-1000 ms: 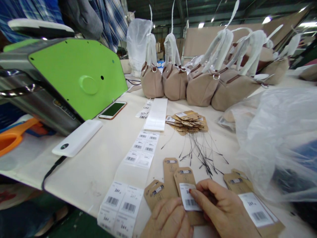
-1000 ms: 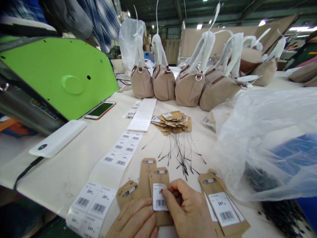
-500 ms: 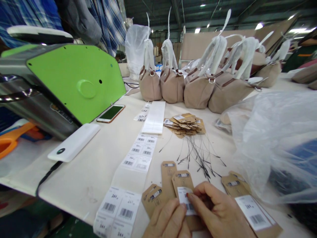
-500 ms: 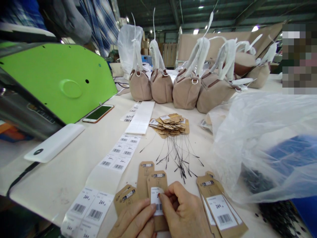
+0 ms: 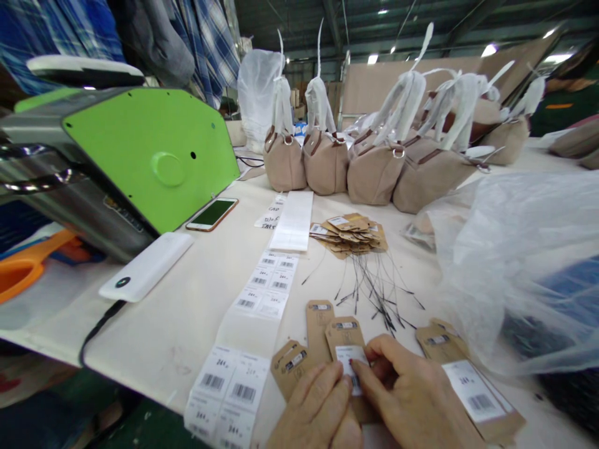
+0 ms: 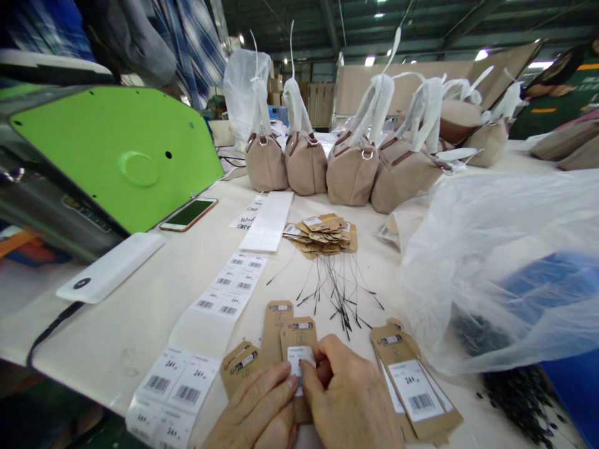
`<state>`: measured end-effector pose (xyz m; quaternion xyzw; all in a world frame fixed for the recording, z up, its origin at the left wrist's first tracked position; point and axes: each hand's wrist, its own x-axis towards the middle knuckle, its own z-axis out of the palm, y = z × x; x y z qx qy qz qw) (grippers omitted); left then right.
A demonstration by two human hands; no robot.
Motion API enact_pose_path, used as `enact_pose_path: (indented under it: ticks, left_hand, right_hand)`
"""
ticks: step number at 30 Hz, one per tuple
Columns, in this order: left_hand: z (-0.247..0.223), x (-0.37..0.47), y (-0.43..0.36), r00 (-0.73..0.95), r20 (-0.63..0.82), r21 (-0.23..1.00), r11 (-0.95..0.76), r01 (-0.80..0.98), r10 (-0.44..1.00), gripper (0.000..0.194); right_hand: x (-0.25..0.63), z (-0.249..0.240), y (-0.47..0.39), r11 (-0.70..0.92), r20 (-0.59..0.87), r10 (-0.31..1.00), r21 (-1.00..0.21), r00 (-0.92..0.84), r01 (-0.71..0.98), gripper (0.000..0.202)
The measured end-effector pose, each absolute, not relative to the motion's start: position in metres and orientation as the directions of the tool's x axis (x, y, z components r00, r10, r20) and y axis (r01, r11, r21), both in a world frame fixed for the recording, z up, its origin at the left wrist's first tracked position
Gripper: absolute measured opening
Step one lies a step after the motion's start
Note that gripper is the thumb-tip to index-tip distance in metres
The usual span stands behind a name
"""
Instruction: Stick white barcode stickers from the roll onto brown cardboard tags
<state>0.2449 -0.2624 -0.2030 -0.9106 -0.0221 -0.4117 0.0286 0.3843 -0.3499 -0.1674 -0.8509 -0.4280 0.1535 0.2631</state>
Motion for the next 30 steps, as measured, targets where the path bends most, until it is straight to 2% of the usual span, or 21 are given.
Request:
enact_pose_path:
  ticks: [4,7,9,12,14,16,21,25,30]
  left_hand:
    - [-0.204,0.248,-0.267,0.615,0.787,-0.02,-0.995,0.102,0.047,0.017]
    - [-0.205,0.249,-0.271,0.616,0.784,0.007,-0.994,0.111,0.074,0.016]
    - [-0.204,0.249,-0.272,0.619,0.781,0.021,-0.994,0.104,0.081,0.017]
    - [-0.199,0.247,-0.271,0.632,0.771,0.039,-0.996,0.085,0.084,0.017]
    - [-0.196,0.246,-0.27,0.65,0.755,0.05,-0.997,0.066,0.081,0.018]
    - [-0.194,0.246,-0.269,0.658,0.748,0.07,-0.996,0.054,0.088,0.019]
    - [-0.191,0.248,-0.272,0.6,0.791,0.107,-0.993,0.049,0.115,0.019]
    - [-0.192,0.246,-0.274,0.64,0.758,0.118,-0.991,0.058,0.128,0.019]
    - [-0.192,0.246,-0.276,0.634,0.759,0.144,-0.988,0.057,0.147,0.017]
  right_hand:
    - [0.385,-0.168,-0.352,-0.514,0.027,0.795,-0.501,0.606,0.697,0.01]
    - [0.387,-0.169,-0.356,-0.559,0.108,0.769,-0.366,0.63,0.744,0.022]
    - [0.386,-0.17,-0.359,-0.528,0.238,0.773,-0.274,0.589,0.804,0.028]
    - [0.379,-0.173,-0.362,-0.276,0.488,0.812,-0.165,0.322,0.947,0.023]
    - [0.374,-0.174,-0.364,-0.089,0.581,0.804,-0.092,0.127,0.992,0.032]
    - [0.371,-0.174,-0.365,-0.033,0.6,0.799,-0.037,0.048,0.999,0.037]
    - [0.37,-0.17,-0.366,-0.144,0.544,0.834,0.051,0.093,0.988,0.037]
    - [0.369,-0.172,-0.369,-0.208,0.543,0.831,0.109,0.117,0.972,0.036]
    - [0.374,-0.177,-0.384,-0.054,0.557,0.828,0.201,-0.069,0.978,0.032]
